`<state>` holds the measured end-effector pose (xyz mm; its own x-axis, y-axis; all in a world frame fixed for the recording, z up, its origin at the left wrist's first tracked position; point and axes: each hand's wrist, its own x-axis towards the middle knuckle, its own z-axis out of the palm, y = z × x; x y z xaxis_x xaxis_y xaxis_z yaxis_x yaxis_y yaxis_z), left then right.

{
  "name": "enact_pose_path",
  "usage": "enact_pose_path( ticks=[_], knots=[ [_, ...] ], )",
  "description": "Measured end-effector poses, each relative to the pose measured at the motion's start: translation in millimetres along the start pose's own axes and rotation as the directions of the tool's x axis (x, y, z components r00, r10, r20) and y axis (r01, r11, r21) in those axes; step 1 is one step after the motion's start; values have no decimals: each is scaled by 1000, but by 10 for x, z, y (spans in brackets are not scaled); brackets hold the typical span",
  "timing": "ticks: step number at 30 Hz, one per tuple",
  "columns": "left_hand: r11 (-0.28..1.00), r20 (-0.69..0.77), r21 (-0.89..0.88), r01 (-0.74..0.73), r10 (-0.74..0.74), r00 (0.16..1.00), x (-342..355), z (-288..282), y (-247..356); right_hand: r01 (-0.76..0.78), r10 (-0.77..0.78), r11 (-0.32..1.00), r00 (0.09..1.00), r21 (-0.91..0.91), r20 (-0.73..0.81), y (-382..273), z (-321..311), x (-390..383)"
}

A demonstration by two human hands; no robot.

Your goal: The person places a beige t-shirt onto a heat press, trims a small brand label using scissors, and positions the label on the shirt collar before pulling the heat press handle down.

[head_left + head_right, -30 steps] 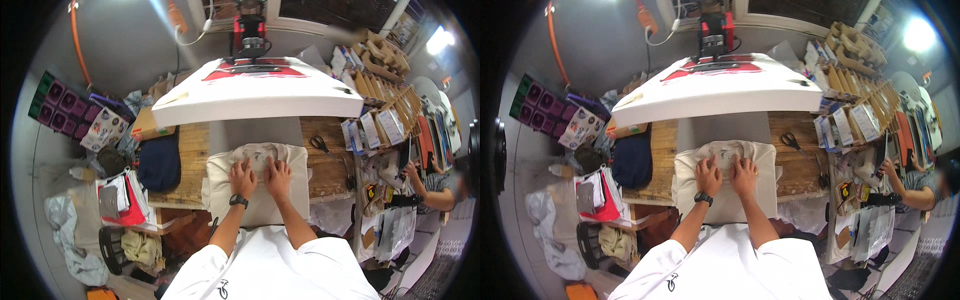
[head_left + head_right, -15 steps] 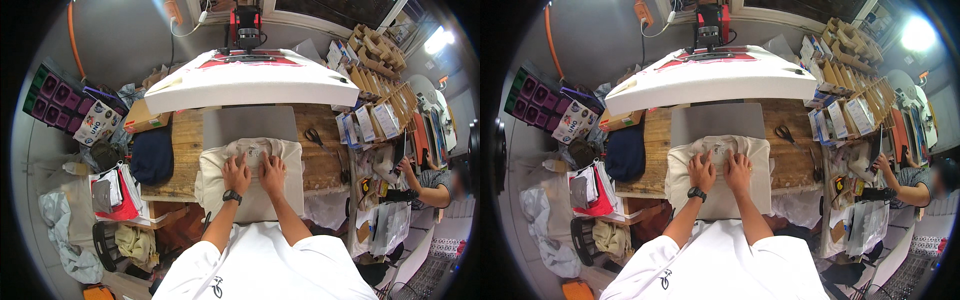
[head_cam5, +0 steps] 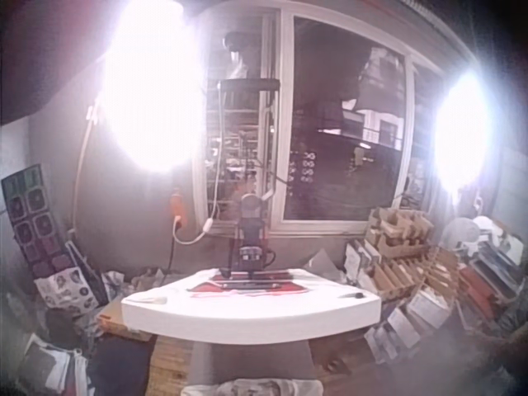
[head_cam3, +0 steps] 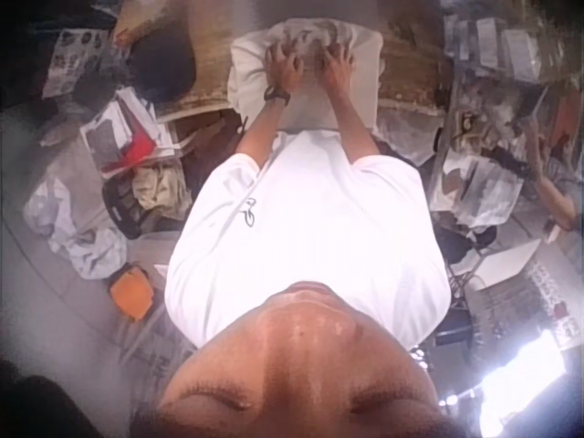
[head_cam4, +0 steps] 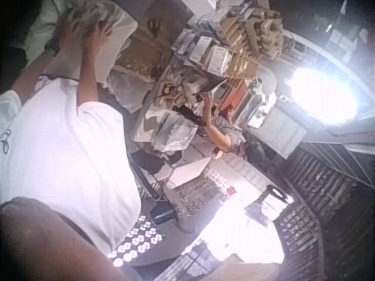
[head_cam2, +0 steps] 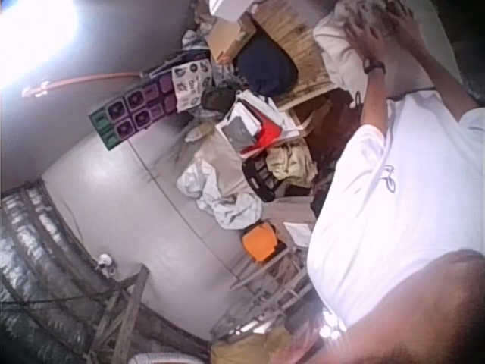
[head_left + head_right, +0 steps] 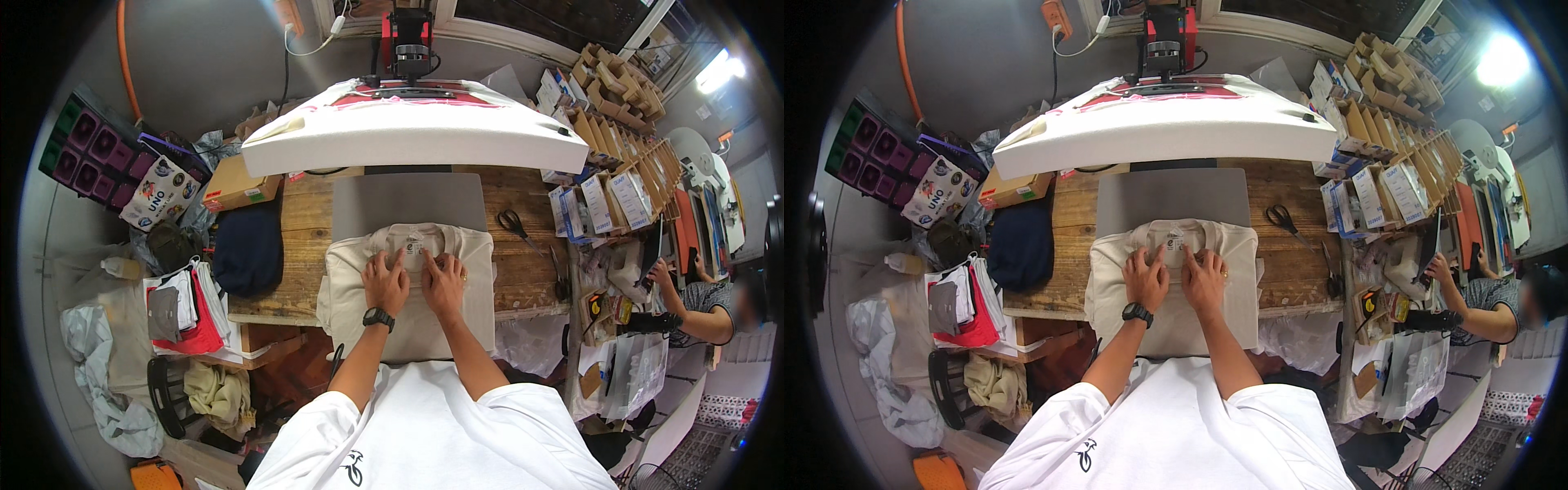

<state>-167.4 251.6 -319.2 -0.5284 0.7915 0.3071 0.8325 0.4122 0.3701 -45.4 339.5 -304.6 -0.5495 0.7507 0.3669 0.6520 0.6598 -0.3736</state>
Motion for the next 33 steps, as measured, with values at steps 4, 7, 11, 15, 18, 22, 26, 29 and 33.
enact_pose_path(
  ticks=[4,7,11,15,18,22,26,29,33],
  knots=[
    [1000,6,-19,13,-13,1000,6,-3,13,4,-4,1000,1000,1,-11,5,11,4],
    [1000,5,-27,14,-14,1000,12,10,1,16,-16,1000,999,22,-34,4,14,8],
    [1000,-31,-19,-11,11,999,8,45,-23,16,-14,999,999,43,-42,-2,8,15],
    [1000,-11,-22,2,-3,1000,3,31,-11,18,-17,999,999,32,-28,-9,-4,13],
    [999,3,-37,11,-11,1000,10,25,-6,19,-18,999,999,35,-28,-2,-5,10],
    [999,1,-45,12,-12,1000,14,20,0,10,-10,1000,1000,21,-24,-5,-2,12],
    [999,2,-52,13,-13,1000,10,28,-19,13,-13,1000,1000,25,-21,-12,2,18],
    [999,-10,-45,1,-2,1000,8,26,-23,18,-17,999,1000,38,-26,-12,-1,17],
    [999,-23,-40,-3,2,1000,17,18,-3,15,-14,999,1000,30,-28,-8,-2,17]
  ],
)
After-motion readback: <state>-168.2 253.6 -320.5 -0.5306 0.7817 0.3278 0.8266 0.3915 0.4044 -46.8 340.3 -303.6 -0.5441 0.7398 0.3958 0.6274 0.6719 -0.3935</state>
